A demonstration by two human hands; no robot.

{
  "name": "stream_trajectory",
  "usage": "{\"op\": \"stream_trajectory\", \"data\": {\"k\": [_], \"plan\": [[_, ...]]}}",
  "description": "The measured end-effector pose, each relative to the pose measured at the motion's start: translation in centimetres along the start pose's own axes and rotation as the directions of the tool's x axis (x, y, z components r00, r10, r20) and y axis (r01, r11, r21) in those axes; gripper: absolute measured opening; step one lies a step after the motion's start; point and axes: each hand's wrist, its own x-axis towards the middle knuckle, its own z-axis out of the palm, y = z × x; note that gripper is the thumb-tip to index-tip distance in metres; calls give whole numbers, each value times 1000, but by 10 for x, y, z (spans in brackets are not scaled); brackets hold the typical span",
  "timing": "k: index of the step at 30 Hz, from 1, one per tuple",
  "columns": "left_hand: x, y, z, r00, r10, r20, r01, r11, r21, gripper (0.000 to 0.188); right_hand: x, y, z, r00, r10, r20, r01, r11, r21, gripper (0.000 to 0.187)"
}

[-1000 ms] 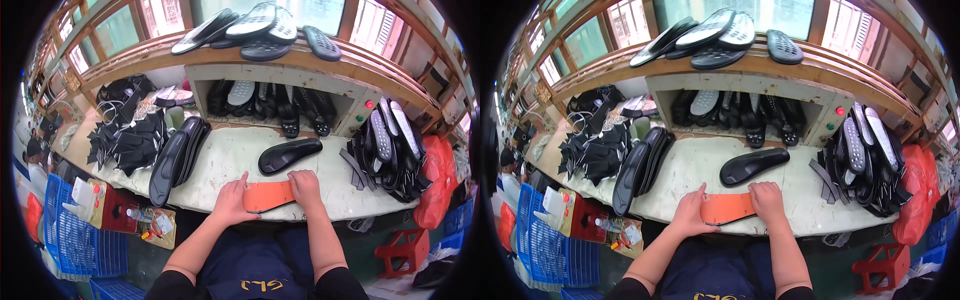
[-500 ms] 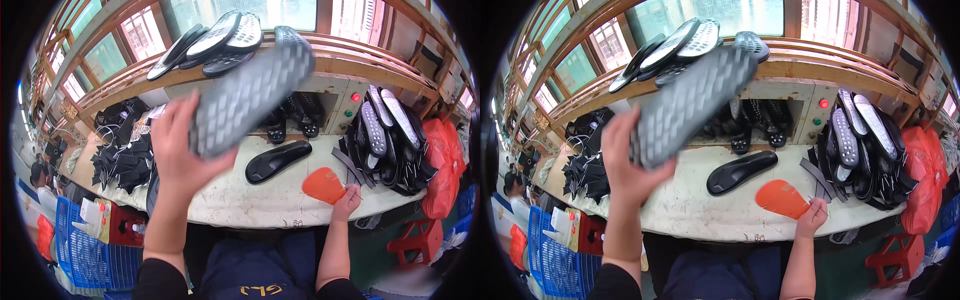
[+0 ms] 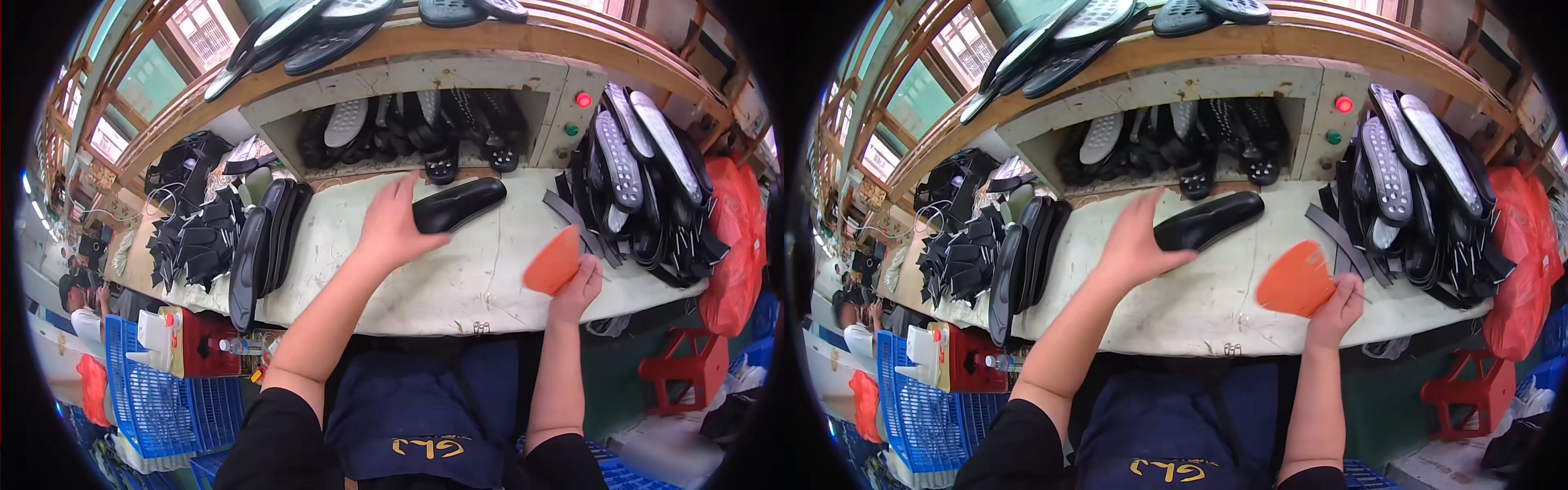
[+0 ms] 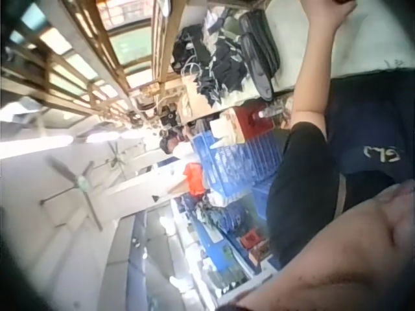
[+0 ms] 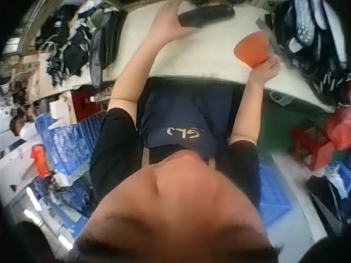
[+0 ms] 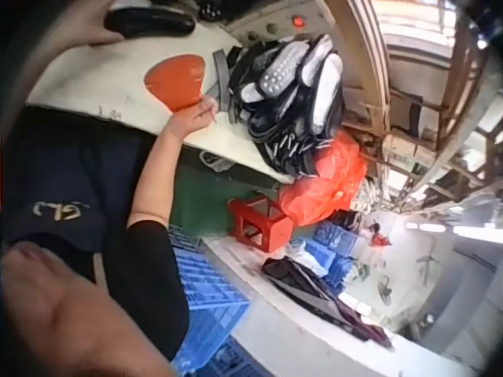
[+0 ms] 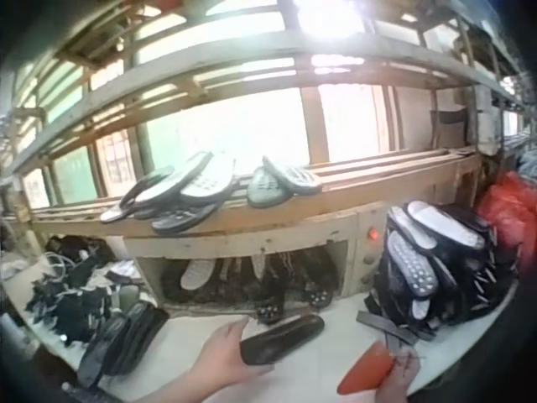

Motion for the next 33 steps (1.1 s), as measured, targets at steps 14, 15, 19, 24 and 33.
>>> {"op": "stream_trajectory", "data": {"k": [14,15,19,24,33], "plan": [[-53,-72,-20,996,1,91,19,975,-220,40,9,-11,4,979,172,-114,-142,963,231,33],[-61,-72,-26,997,-63,32,70,955,-289,34,8,-15,3,970,198,-138,-156,952,264,33],[-102,-63,-38,871,-407,277,480,576,-662,31,-7,-16,-25,995,86,-42,-74,970,233,27],[-151,-100,-9,864,-372,341,499,725,-475,37,-50,-48,2,929,80,361,-65,996,-53,21],[-162,-138,-9,972,-211,104,232,931,-281,49,-69,-66,95,684,-161,712,625,633,-457,10]]}}
